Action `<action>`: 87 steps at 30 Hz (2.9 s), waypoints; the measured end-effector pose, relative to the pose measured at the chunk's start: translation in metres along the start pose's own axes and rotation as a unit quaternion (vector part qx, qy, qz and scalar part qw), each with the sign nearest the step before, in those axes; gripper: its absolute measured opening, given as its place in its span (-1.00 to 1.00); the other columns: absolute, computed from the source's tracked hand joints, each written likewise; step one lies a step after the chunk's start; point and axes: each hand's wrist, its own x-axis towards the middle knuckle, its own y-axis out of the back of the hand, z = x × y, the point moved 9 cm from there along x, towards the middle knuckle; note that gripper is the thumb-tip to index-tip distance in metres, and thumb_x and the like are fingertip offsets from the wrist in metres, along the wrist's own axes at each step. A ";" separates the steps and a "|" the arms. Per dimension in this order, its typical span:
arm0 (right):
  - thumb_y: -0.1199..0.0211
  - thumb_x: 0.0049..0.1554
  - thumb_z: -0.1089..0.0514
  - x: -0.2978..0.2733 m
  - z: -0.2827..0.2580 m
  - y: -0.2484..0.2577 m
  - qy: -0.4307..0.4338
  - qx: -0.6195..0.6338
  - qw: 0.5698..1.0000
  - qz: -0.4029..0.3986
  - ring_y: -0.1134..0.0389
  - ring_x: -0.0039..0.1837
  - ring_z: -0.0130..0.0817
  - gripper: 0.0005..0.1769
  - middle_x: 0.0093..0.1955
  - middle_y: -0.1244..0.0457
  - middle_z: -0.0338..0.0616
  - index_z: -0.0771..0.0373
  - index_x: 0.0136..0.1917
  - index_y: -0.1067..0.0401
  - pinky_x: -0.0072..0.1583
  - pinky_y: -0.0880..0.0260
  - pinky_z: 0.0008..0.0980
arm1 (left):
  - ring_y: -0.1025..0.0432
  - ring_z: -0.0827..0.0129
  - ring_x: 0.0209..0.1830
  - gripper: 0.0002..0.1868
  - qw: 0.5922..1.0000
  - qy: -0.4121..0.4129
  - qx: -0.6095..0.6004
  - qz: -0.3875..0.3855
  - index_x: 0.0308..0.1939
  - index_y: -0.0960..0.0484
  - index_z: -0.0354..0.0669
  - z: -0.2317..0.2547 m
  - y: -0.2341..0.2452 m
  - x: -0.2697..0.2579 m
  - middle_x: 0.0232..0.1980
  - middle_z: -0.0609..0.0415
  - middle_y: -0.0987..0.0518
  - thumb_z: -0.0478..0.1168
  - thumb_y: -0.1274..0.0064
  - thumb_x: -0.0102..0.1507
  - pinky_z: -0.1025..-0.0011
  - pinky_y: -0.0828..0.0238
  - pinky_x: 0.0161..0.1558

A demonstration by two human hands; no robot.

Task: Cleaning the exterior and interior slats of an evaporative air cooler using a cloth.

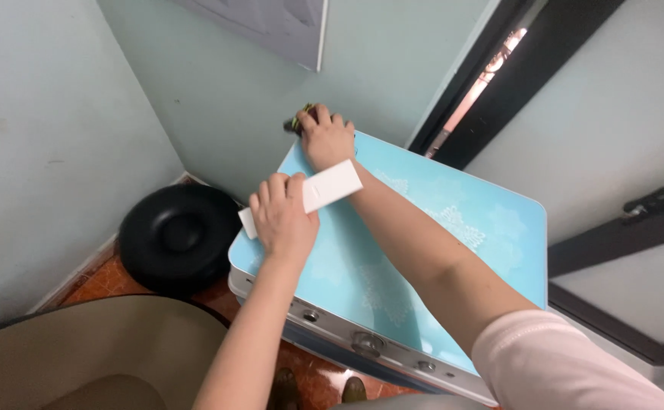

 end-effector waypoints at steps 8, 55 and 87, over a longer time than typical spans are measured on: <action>-0.11 0.24 -0.03 -0.040 0.120 0.025 -0.132 -0.047 0.988 -0.061 -0.28 0.25 0.01 -0.59 0.27 -0.24 -0.04 0.01 0.33 -0.43 0.18 -0.25 0.11 | -0.33 0.09 0.03 -0.49 0.999 0.004 0.023 -0.046 0.06 -0.59 -0.16 -0.003 -0.019 0.004 -0.01 -0.03 -0.43 -0.29 -0.31 0.03 0.15 -0.19 0.05; 0.00 0.28 -0.21 -0.088 0.254 0.045 -0.139 -0.029 0.947 -0.287 -0.42 0.18 -0.03 -0.50 0.13 -0.42 0.02 0.04 0.30 -0.52 0.23 -0.39 -0.06 | -0.33 0.08 0.05 -0.57 0.993 0.012 0.088 -0.080 0.07 -0.63 -0.18 0.010 -0.026 0.007 0.00 -0.04 -0.45 -0.27 -0.26 0.10 0.17 -0.18 0.08; -0.17 0.15 -0.11 0.048 -0.044 -0.038 0.287 -0.065 0.932 -0.212 -0.38 0.17 0.02 -0.64 0.14 -0.39 -0.10 -0.02 0.16 -0.56 0.17 -0.36 -0.02 | -0.39 0.10 0.07 -0.52 0.984 0.149 -0.096 0.012 0.03 -0.56 -0.13 -0.081 0.059 0.005 0.02 0.04 -0.45 -0.32 -0.31 0.05 0.11 -0.33 0.13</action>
